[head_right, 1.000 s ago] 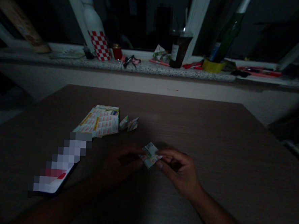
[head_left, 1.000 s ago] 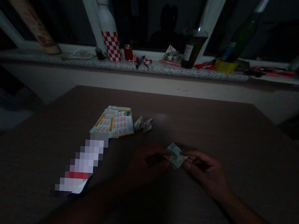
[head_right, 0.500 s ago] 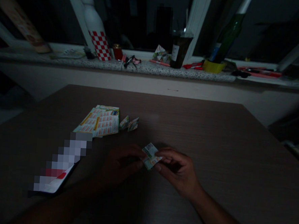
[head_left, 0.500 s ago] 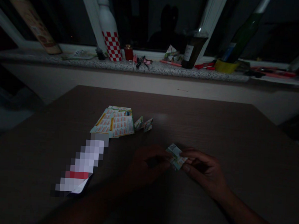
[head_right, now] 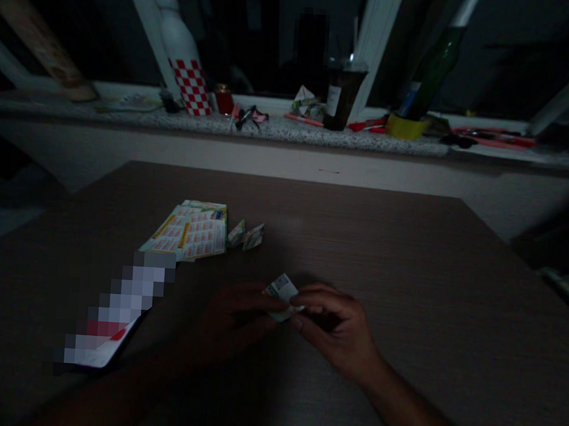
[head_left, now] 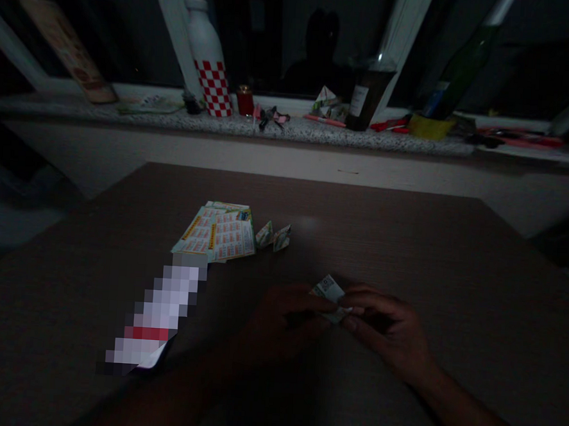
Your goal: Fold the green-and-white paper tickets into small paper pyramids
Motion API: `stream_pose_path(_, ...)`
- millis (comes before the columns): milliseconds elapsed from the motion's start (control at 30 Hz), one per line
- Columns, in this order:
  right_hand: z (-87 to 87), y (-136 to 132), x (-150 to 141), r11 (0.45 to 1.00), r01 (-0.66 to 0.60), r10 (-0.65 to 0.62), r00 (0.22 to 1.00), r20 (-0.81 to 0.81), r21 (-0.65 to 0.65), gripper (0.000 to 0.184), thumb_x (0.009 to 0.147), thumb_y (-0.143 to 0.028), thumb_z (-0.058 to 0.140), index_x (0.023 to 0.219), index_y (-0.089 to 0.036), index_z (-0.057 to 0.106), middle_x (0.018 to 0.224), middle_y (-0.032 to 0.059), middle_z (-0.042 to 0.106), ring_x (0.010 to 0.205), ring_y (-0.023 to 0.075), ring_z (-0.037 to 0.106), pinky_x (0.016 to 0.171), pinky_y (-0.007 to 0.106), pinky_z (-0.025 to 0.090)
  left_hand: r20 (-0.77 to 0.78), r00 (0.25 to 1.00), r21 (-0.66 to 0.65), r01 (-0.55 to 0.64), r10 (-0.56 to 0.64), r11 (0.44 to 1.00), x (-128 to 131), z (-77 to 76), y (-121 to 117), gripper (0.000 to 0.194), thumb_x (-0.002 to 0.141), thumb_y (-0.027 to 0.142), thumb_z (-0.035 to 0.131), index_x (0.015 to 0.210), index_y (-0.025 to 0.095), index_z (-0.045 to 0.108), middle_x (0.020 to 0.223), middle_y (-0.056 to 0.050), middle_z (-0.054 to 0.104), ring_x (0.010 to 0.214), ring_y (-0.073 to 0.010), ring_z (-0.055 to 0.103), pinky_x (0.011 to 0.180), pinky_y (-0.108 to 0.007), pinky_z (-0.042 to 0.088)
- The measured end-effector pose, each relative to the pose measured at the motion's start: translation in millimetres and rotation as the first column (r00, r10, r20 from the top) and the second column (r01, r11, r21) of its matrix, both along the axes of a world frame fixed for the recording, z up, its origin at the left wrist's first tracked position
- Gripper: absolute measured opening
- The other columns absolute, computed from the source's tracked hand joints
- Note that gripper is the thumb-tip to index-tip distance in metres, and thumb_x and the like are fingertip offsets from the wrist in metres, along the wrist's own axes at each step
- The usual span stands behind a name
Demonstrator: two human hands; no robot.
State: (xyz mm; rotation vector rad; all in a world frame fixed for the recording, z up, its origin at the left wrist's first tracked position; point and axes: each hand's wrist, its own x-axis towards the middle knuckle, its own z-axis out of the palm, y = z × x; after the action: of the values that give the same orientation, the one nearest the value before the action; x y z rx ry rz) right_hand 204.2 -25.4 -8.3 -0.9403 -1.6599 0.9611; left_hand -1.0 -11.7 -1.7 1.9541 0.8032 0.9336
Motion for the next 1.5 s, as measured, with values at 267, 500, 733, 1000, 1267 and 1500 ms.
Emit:
stream_pose_path(267,4.0,0.1,-0.9,0.998,0.042,-0.043,0.999,0.017,0.046,0.009,0.077,-0.020,0.070,0.085,-0.023,0.073,0.078,0.0049,0.072,0.065,0.0173,0.065,0.056,0.027,0.053,0.008,0.999,-0.049,-0.031,0.031,0.998,-1.2,-1.0,1.5,0.022,0.084,0.030,0.060,0.100,0.019,0.070,0.085,-0.005,0.071,0.076,-0.0170,0.064,0.071,-0.027,0.047)
stream_pose_path(500,0.6,1.2,0.8,0.998,0.057,-0.057,0.997,-0.048,-0.009,0.009,0.079,-0.019,0.067,0.082,-0.025,0.073,0.079,0.0030,0.073,0.070,0.0172,0.067,0.061,0.026,0.054,0.107,0.989,-0.152,-0.084,0.101,0.985,-0.8,5.6,2.8,0.013,0.082,0.025,0.065,0.083,0.016,0.074,0.082,-0.005,0.072,0.076,-0.0167,0.067,0.070,-0.025,0.050)
stream_pose_path(733,4.2,0.5,-2.1,0.995,0.093,-0.097,0.991,-0.087,-0.044,0.005,0.077,-0.023,0.070,0.080,-0.025,0.075,0.080,0.0041,0.075,0.069,0.0191,0.070,0.059,0.027,0.056,0.137,0.983,-0.183,-0.095,0.121,0.979,1.2,5.5,1.4,0.011,0.081,0.023,0.065,0.081,0.016,0.074,0.081,-0.005,0.073,0.074,-0.0160,0.067,0.066,-0.024,0.050)
stream_pose_path(1000,6.6,-4.4,-8.5,0.963,0.262,-0.264,0.964,-0.032,-0.070,0.009,0.074,-0.023,0.071,0.066,-0.020,0.072,0.062,0.0030,0.073,0.053,0.0159,0.066,0.050,0.023,0.054,0.154,0.953,-0.201,-0.230,0.263,0.952,6.8,5.9,-3.5,0.009,0.078,0.021,0.068,0.073,0.017,0.073,0.080,-0.004,0.074,0.072,-0.0143,0.068,0.066,-0.022,0.051)
stream_pose_path(1267,10.2,-9.2,-14.5,0.923,0.382,-0.384,0.922,-0.040,-0.052,0.012,0.068,-0.020,0.074,0.057,-0.018,0.069,0.052,0.0002,0.070,0.044,0.0116,0.062,0.044,0.017,0.050,0.143,0.942,-0.264,-0.261,0.305,0.928,12.5,9.1,-8.5,0.011,0.077,0.020,0.067,0.067,0.015,0.068,0.077,-0.004,0.072,0.071,-0.0141,0.066,0.065,-0.023,0.050)
stream_pose_path(1500,5.5,-9.6,-15.3,0.915,0.399,-0.402,0.914,-0.054,-0.054,0.014,0.067,-0.020,0.075,0.056,-0.018,0.068,0.052,-0.0002,0.069,0.045,0.0107,0.062,0.044,0.016,0.050,0.077,0.913,-0.340,-0.355,0.401,0.871,14.0,5.5,-10.2,0.017,0.074,0.026,0.070,0.063,0.014,0.063,0.065,-0.003,0.068,0.061,-0.0138,0.063,0.057,-0.023,0.048)
